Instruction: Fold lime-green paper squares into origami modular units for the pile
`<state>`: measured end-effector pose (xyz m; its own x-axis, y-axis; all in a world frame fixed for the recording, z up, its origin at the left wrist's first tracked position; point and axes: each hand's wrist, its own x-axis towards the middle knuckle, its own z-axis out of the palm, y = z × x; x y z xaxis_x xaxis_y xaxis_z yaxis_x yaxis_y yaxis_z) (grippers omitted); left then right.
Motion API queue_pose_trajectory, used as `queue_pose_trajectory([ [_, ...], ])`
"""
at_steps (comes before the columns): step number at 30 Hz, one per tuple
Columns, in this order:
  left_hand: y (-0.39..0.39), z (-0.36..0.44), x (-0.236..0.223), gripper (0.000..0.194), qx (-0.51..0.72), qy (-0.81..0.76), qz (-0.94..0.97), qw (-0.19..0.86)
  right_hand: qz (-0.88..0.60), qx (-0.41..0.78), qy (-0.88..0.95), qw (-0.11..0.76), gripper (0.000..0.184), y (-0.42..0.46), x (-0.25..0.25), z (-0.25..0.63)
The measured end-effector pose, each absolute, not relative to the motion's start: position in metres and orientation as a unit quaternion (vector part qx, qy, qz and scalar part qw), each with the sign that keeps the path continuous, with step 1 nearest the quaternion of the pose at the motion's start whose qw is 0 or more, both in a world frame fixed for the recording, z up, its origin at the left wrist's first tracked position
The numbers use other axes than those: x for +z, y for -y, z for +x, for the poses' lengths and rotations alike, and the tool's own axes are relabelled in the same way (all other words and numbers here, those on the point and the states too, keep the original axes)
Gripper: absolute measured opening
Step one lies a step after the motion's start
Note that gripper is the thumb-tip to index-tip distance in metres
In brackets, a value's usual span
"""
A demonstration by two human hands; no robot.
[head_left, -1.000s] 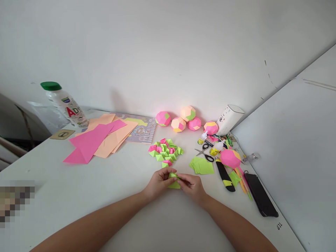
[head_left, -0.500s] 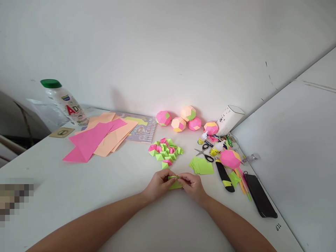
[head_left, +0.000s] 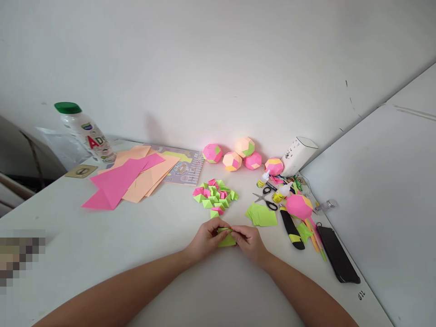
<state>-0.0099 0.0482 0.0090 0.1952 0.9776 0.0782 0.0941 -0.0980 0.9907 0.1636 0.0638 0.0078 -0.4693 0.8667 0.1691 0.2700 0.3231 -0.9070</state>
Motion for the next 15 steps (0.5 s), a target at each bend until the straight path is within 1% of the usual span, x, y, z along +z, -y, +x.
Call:
queue_pose_trajectory([
  [6,-0.0486,-0.0109,0.0094,0.017,0.450,-0.451,0.621,0.457,-0.374,0.408,0.764,0.332,0.023,-0.0633,0.0103,0.1628],
  [15,-0.0482,-0.0110,0.0085,0.019,0.454,-0.456,0.607,0.466,-0.376,0.396,0.777,0.313,0.025,-0.0630,0.0130,0.1620],
])
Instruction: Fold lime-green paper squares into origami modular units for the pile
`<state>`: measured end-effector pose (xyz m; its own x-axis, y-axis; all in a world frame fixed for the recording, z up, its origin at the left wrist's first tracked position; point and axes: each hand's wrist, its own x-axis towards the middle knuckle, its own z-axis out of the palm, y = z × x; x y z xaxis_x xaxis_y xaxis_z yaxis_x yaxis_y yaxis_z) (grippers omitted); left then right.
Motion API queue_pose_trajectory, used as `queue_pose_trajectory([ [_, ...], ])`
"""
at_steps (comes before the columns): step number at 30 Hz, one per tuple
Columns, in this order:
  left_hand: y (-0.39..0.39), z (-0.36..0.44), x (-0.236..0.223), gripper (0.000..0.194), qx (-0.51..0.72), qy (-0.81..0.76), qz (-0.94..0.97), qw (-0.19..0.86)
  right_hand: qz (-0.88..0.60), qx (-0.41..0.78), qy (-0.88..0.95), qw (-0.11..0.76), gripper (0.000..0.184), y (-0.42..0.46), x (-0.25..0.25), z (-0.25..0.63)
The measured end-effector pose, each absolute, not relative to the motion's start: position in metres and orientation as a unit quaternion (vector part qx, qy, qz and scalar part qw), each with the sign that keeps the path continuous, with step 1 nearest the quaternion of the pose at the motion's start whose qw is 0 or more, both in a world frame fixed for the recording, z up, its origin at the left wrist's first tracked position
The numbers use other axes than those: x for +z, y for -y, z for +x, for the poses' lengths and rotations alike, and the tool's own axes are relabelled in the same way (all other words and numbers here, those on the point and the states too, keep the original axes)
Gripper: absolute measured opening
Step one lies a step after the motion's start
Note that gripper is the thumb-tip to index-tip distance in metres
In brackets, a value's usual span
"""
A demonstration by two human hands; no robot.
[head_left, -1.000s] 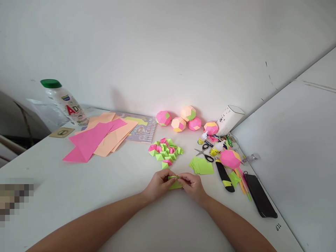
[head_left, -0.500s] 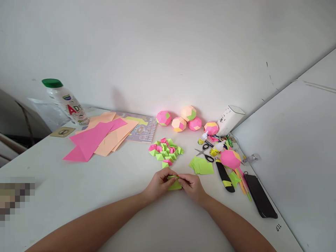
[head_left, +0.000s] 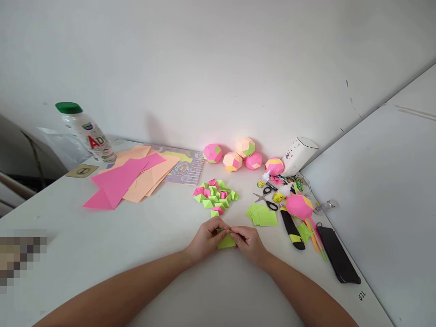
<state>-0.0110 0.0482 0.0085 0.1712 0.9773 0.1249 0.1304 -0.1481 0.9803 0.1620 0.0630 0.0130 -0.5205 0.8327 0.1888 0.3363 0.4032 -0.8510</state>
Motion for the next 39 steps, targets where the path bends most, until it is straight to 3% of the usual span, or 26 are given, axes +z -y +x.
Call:
queue_pose_trajectory([
  [13,-0.0491,-0.0111,0.0100,0.028,0.450,-0.436,0.531,0.570,-0.409,0.445,0.728,0.323,0.019,-0.0622,0.0130,0.1602],
  [26,-0.0484,-0.0105,0.0090,0.023,0.432,-0.451,0.574,0.529,-0.403,0.519,0.677,0.332,0.021,-0.0623,0.0139,0.1616],
  [33,-0.0459,-0.0084,0.0105,0.035,0.399,-0.462,0.557,0.563,-0.411,0.532,0.660,0.335,0.018,-0.0632,0.0140,0.1651],
  [39,-0.0464,-0.0094,0.0071,0.046,0.404,-0.463,0.587,0.527,-0.420,0.557,0.633,0.336,0.019,-0.0650,0.0129,0.1672],
])
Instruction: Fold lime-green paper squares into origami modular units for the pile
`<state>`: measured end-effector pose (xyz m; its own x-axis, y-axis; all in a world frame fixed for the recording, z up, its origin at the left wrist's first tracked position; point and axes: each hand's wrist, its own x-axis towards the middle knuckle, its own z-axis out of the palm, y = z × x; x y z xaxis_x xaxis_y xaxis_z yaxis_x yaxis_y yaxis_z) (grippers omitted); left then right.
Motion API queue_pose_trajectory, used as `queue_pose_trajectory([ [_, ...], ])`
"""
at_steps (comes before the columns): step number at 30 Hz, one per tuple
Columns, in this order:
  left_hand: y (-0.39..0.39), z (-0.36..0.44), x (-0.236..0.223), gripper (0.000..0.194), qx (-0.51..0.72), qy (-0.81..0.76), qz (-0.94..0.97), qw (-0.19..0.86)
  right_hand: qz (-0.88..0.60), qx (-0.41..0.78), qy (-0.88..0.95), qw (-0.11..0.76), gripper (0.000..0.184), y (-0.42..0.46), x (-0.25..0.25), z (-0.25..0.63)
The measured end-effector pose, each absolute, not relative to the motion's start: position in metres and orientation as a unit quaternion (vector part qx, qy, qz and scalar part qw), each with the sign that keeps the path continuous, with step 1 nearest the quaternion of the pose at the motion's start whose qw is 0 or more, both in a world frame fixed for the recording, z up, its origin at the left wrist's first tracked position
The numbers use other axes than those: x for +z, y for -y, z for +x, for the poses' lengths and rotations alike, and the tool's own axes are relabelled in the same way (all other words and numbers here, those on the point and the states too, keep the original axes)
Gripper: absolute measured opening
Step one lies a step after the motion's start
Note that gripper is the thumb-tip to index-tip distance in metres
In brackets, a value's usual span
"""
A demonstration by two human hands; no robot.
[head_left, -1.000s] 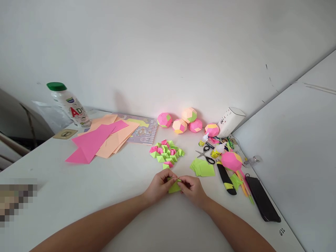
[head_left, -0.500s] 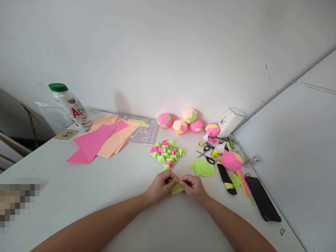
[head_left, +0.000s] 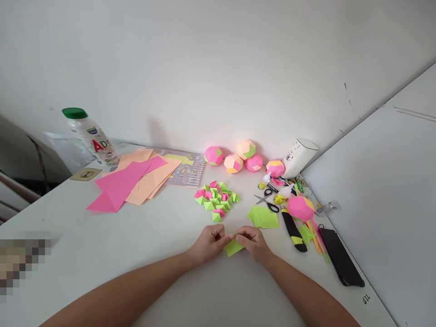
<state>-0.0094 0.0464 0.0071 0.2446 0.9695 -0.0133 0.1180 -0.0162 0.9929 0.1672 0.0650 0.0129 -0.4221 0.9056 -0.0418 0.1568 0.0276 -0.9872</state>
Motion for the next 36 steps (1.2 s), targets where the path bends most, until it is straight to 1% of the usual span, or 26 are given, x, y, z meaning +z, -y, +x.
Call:
queue_pose_trajectory([
  [4,-0.045,-0.011,0.009,0.048,0.409,-0.448,0.570,0.554,-0.419,0.565,0.624,0.341,0.019,-0.067,0.015,0.168],
  [7,-0.045,-0.012,0.015,0.041,0.424,-0.449,0.539,0.573,-0.417,0.569,0.622,0.339,0.020,-0.067,0.016,0.169],
  [9,-0.045,-0.012,0.017,0.035,0.420,-0.437,0.556,0.568,-0.408,0.566,0.637,0.327,0.021,-0.066,0.016,0.168],
  [12,-0.046,-0.011,0.017,0.033,0.396,-0.420,0.597,0.558,-0.395,0.568,0.647,0.322,0.022,-0.065,0.015,0.167],
  [14,-0.047,-0.011,0.015,0.034,0.406,-0.419,0.579,0.569,-0.395,0.581,0.632,0.328,0.022,-0.065,0.014,0.167],
  [18,-0.048,-0.011,0.012,0.034,0.431,-0.414,0.499,0.628,-0.390,0.601,0.605,0.348,0.025,-0.066,0.012,0.165],
  [22,-0.048,-0.012,0.015,0.034,0.419,-0.404,0.487,0.652,-0.390,0.583,0.617,0.356,0.024,-0.068,0.012,0.165],
  [25,-0.048,-0.012,0.016,0.034,0.418,-0.400,0.482,0.658,-0.386,0.564,0.622,0.382,0.020,-0.067,0.012,0.164],
  [28,-0.048,-0.012,0.015,0.037,0.429,-0.382,0.470,0.670,-0.384,0.502,0.647,0.426,0.012,-0.065,0.011,0.164],
  [31,-0.048,-0.011,0.016,0.042,0.438,-0.388,0.462,0.667,-0.383,0.364,0.710,0.464,0.002,-0.063,0.011,0.163],
  [33,-0.048,-0.011,0.019,0.043,0.434,-0.399,0.460,0.664,-0.372,0.277,0.746,0.477,0.009,-0.062,0.012,0.163],
  [36,-0.047,-0.012,0.022,0.045,0.421,-0.410,0.462,0.664,-0.353,0.229,0.778,0.467,0.015,-0.062,0.011,0.164],
])
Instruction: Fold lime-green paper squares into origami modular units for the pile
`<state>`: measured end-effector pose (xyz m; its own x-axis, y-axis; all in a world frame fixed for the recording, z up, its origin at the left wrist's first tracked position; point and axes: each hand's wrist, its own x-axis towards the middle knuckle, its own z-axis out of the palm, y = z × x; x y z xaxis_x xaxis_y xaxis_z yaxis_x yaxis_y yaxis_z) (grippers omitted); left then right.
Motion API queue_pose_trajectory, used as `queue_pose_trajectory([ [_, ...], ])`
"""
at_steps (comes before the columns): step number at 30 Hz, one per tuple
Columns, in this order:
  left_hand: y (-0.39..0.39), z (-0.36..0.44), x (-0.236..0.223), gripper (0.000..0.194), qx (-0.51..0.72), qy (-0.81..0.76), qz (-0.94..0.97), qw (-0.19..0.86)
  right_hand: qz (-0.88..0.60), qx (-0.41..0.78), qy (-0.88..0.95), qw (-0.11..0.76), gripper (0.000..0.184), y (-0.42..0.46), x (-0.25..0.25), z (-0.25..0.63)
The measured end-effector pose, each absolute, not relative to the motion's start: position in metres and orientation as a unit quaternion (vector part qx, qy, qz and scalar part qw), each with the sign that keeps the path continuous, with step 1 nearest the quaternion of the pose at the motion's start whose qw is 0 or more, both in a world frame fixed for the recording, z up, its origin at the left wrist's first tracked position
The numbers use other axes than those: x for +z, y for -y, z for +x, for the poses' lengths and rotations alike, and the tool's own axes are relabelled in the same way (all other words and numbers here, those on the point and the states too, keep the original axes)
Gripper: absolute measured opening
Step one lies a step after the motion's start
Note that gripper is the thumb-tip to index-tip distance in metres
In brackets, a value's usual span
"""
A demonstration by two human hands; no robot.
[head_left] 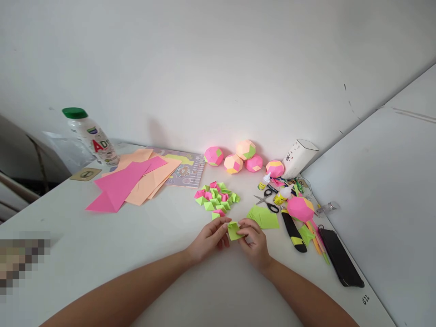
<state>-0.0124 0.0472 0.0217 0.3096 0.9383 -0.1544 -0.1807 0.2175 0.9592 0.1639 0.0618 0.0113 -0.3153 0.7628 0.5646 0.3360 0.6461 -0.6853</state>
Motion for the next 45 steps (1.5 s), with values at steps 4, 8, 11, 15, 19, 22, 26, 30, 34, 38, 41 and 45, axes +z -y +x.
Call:
queue_pose_trajectory([
  [4,-0.047,-0.013,0.018,0.046,0.419,-0.397,0.455,0.678,-0.345,0.224,0.797,0.442,0.019,-0.063,0.010,0.165],
  [8,-0.047,-0.010,0.010,0.048,0.426,-0.377,0.472,0.674,-0.326,0.227,0.816,0.420,0.027,-0.065,0.009,0.166],
  [11,-0.048,-0.009,0.010,0.043,0.420,-0.380,0.484,0.667,-0.292,0.227,0.833,0.411,0.041,-0.066,0.007,0.165],
  [15,-0.048,-0.010,0.013,0.040,0.411,-0.388,0.491,0.663,-0.281,0.225,0.834,0.417,0.055,-0.066,0.006,0.166],
  [19,-0.049,-0.010,0.012,0.039,0.415,-0.377,0.484,0.672,-0.292,0.212,0.829,0.428,0.054,-0.065,0.007,0.166],
  [22,-0.049,-0.009,0.011,0.037,0.428,-0.376,0.462,0.680,-0.279,0.192,0.833,0.438,0.053,-0.064,0.007,0.165],
  [26,-0.049,-0.009,0.015,0.037,0.435,-0.371,0.437,0.695,-0.267,0.195,0.837,0.436,0.058,-0.063,0.006,0.165],
  [30,-0.049,-0.009,0.017,0.038,0.436,-0.383,0.437,0.687,-0.262,0.251,0.836,0.412,0.050,-0.064,0.005,0.166],
  [34,-0.051,-0.009,0.015,0.038,0.442,-0.400,0.440,0.672,-0.240,0.284,0.833,0.410,0.033,-0.064,0.006,0.166],
  [38,-0.050,-0.009,0.012,0.036,0.442,-0.394,0.445,0.672,-0.237,0.289,0.831,0.413,0.021,-0.064,0.009,0.165],
  [41,-0.049,-0.010,0.011,0.034,0.428,-0.392,0.467,0.667,-0.244,0.287,0.827,0.417,0.015,-0.064,0.013,0.164],
  [45,-0.047,-0.011,0.012,0.036,0.414,-0.403,0.502,0.644,-0.266,0.306,0.810,0.424,0.015,-0.065,0.017,0.163],
])
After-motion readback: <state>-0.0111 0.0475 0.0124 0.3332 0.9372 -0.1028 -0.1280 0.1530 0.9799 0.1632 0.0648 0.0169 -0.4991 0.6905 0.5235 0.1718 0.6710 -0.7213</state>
